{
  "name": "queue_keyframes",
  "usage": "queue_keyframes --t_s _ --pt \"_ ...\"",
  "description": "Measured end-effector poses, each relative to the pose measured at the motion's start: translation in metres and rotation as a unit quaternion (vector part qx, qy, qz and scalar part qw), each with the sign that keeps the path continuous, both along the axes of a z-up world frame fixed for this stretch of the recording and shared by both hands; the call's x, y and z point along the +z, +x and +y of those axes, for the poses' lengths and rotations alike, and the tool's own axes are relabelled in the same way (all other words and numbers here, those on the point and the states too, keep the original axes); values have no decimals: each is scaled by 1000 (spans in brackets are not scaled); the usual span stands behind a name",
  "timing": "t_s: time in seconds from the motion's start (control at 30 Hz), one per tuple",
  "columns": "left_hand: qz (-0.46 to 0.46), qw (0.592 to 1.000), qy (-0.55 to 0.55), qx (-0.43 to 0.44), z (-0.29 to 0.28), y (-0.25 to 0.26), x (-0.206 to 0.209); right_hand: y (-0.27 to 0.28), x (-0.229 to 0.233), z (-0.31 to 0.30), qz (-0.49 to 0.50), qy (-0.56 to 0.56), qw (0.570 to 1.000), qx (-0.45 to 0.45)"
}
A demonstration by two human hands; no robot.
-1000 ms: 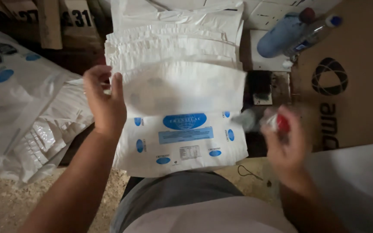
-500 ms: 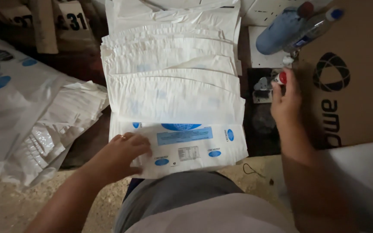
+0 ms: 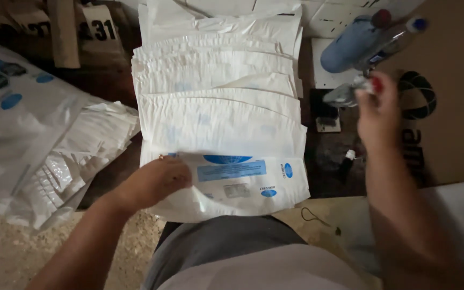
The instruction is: Stamping batch or date codes onto plastic cheese bags using a manual hand stamp
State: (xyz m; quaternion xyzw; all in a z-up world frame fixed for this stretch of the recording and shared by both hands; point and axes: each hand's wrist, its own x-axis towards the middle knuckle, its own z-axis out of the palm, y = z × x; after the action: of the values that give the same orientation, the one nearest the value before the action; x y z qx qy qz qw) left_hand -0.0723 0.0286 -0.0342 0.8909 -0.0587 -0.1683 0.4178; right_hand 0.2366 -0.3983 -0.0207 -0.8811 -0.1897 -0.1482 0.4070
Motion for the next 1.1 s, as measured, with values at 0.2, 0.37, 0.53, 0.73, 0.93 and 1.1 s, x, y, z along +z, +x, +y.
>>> queue_keyframes --t_s 0.2,0.37,0.53,0.73,0.93,1.1 --pt "22 998 -63 -14 7 15 25 -140 83 51 9 -9 998 58" --pt "30 996 -81 -28 6 17 26 -190 -18 55 7 -81 975 205" --pt "38 994 -93 -29 6 17 25 -190 -42 71 -119 -100 966 205" --pt "52 996 -72 -31 4 13 12 -160 34 78 187 67 971 129" --pt "121 989 -63 -57 4 19 30 -155 46 1 115 319 936 99" --pt "225 958 -170 54 8 27 58 -190 56 -49 113 201 972 -47"
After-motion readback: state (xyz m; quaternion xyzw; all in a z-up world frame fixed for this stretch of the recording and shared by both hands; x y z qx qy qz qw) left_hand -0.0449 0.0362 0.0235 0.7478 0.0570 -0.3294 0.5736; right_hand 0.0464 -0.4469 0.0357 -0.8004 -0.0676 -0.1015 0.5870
